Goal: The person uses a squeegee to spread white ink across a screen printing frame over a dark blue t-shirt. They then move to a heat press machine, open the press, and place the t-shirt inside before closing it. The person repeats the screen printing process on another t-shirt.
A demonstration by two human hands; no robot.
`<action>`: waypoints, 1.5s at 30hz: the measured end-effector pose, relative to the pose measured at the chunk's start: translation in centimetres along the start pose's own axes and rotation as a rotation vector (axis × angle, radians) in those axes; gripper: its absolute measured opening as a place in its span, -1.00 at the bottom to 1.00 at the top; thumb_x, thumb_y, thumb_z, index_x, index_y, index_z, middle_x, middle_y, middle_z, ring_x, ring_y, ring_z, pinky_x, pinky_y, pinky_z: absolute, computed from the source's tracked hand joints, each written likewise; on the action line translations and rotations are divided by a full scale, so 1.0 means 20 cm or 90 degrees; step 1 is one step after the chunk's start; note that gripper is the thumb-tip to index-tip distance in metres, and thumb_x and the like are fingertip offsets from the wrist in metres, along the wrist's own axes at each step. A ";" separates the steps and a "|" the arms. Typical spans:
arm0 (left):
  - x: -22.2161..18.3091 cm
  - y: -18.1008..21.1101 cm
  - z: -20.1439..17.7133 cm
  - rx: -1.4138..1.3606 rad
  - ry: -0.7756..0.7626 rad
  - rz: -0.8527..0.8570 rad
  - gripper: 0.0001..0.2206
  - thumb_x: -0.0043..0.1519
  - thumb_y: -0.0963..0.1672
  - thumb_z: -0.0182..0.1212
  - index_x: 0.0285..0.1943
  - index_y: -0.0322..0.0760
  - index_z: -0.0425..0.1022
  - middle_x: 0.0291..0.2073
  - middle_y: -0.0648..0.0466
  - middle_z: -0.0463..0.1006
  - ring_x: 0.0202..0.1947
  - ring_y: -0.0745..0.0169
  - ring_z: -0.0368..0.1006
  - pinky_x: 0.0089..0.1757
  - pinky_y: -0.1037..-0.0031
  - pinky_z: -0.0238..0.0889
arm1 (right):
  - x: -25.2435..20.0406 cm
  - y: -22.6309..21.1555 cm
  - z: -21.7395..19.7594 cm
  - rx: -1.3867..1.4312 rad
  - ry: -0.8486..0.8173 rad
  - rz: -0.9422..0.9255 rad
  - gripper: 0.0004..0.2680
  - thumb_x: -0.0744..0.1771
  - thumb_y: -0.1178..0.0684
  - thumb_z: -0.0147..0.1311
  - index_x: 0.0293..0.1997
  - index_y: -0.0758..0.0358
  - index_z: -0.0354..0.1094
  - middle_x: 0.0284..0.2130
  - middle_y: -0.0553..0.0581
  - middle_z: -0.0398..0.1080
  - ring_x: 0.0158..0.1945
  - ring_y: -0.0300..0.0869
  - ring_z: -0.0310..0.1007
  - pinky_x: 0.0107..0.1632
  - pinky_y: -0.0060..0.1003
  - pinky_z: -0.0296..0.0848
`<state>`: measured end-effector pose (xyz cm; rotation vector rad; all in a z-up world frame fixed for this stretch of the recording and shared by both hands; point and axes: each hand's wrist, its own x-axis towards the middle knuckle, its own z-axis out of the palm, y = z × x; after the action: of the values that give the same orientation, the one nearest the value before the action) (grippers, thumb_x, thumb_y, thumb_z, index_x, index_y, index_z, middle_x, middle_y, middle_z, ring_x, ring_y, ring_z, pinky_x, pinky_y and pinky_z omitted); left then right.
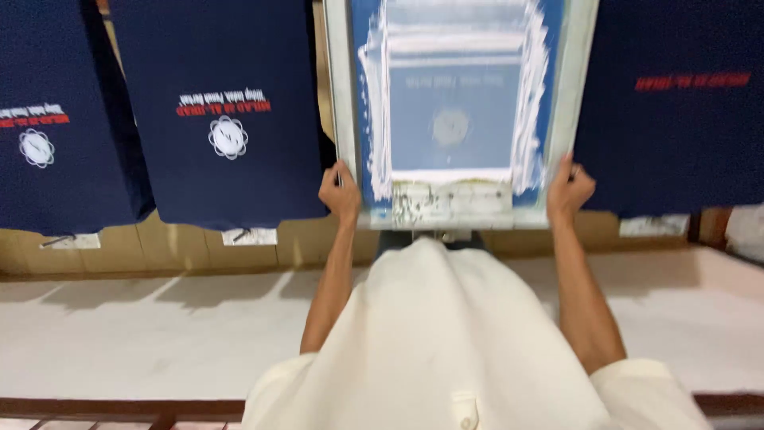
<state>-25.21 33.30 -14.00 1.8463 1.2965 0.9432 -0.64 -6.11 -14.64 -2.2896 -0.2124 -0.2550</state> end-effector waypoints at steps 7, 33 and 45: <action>-0.03 -0.03 0.01 0.059 0.021 -0.014 -0.74 0.36 -0.02 0.25 -0.30 -0.22 0.66 -0.49 -0.07 0.52 -0.36 -0.07 0.56 -0.28 0.37 0.34 | 0.02 0.03 0.09 0.028 -0.033 0.132 -0.56 0.51 -0.16 0.19 -0.57 0.22 0.33 -0.61 0.19 0.31 -0.42 -0.12 0.37 -0.15 -0.27 0.30; -0.43 0.25 -0.15 0.405 -0.650 0.553 -0.44 -0.04 -0.14 0.51 0.19 -0.27 0.46 0.18 -0.12 0.40 0.21 -0.17 0.35 0.10 0.14 0.30 | -0.22 -0.57 -0.15 -0.423 -0.591 -0.529 -0.41 0.10 -0.07 0.42 0.24 0.07 0.28 0.19 0.03 0.37 0.33 -0.14 0.34 0.33 -0.18 0.31; 0.14 0.32 0.39 0.406 -0.792 0.473 -0.56 -0.05 -0.35 0.35 0.04 -0.27 0.55 -0.16 -0.10 0.64 -0.10 -0.16 0.63 -0.18 0.05 0.52 | 0.36 -0.88 0.16 -0.380 -0.731 -0.305 -0.82 0.21 0.18 0.30 -0.15 0.22 0.52 -0.28 0.17 0.58 -0.11 0.11 0.64 -0.08 0.04 0.57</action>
<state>-14.92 33.30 -12.06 2.7087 0.0746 -0.4793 2.68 8.38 -2.40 -2.6627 -1.4198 0.9140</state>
